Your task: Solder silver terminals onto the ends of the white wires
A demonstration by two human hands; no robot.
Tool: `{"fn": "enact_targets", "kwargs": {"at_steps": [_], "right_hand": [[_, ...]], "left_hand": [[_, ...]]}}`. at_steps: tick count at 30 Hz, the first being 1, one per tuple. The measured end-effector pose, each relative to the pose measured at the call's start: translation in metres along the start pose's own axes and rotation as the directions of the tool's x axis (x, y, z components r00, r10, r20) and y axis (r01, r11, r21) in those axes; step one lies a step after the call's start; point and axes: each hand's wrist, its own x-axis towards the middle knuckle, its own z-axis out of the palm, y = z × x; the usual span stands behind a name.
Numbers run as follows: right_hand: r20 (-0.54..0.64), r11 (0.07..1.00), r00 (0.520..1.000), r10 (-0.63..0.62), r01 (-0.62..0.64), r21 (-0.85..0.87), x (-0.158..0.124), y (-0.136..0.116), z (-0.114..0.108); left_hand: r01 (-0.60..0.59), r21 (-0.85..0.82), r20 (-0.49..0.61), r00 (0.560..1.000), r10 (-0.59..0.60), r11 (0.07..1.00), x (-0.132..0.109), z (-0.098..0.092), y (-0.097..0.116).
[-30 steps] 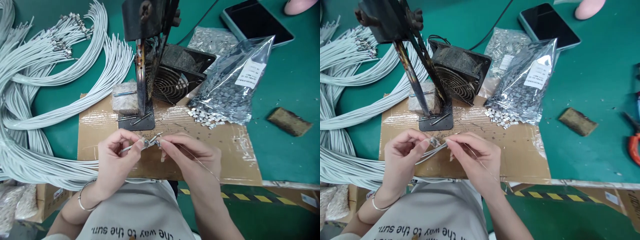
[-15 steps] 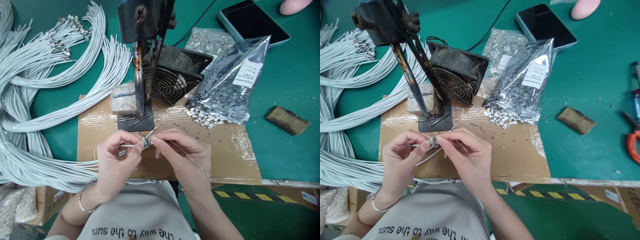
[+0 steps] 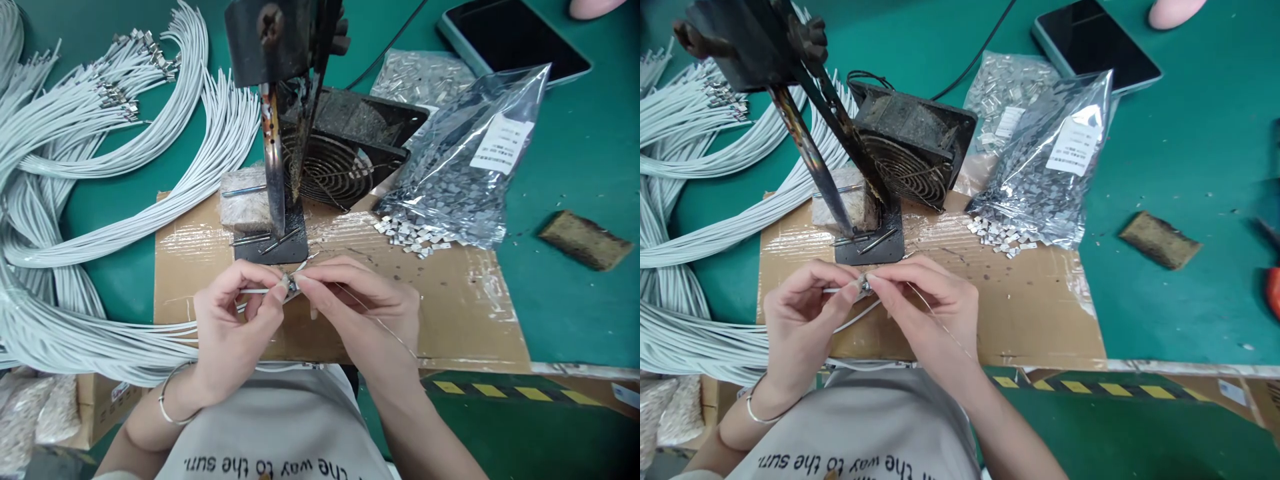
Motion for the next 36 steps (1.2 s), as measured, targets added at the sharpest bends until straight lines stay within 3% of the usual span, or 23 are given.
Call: {"fn": "enact_targets", "kwargs": {"at_steps": [9,14,20,24,28,36], "right_hand": [[-0.013,0.965,0.99,-0.143,0.137,-0.222,-0.004,0.009,-0.003],[-0.034,0.972,0.989,-0.143,0.134,-0.192,-0.006,0.018,-0.006],[0.008,0.91,0.969,-0.246,0.234,-0.342,0.001,0.009,-0.006],[0.035,0.94,0.971,-0.237,0.238,-0.244,0.004,0.003,-0.001],[-0.014,0.955,0.969,-0.247,0.241,-0.172,0.005,0.001,0.008],[-0.092,0.963,0.969,-0.229,0.211,-0.167,0.006,-0.002,0.012]], "left_hand": [[-0.023,0.034,-0.041,0.999,0.024,0.999,0.011,0.002,0.0],[0.011,0.034,-0.092,0.996,-0.008,0.999,0.018,0.003,0.001],[0.02,0.041,-0.13,0.991,-0.014,0.999,0.024,0.003,0.001],[0.022,0.035,-0.142,0.99,-0.017,0.999,0.027,0.003,0.002],[0.013,0.028,-0.151,0.988,-0.008,1.0,0.031,0.005,0.003],[-0.012,-0.017,-0.149,0.989,0.01,1.0,0.034,0.007,0.006]]}}
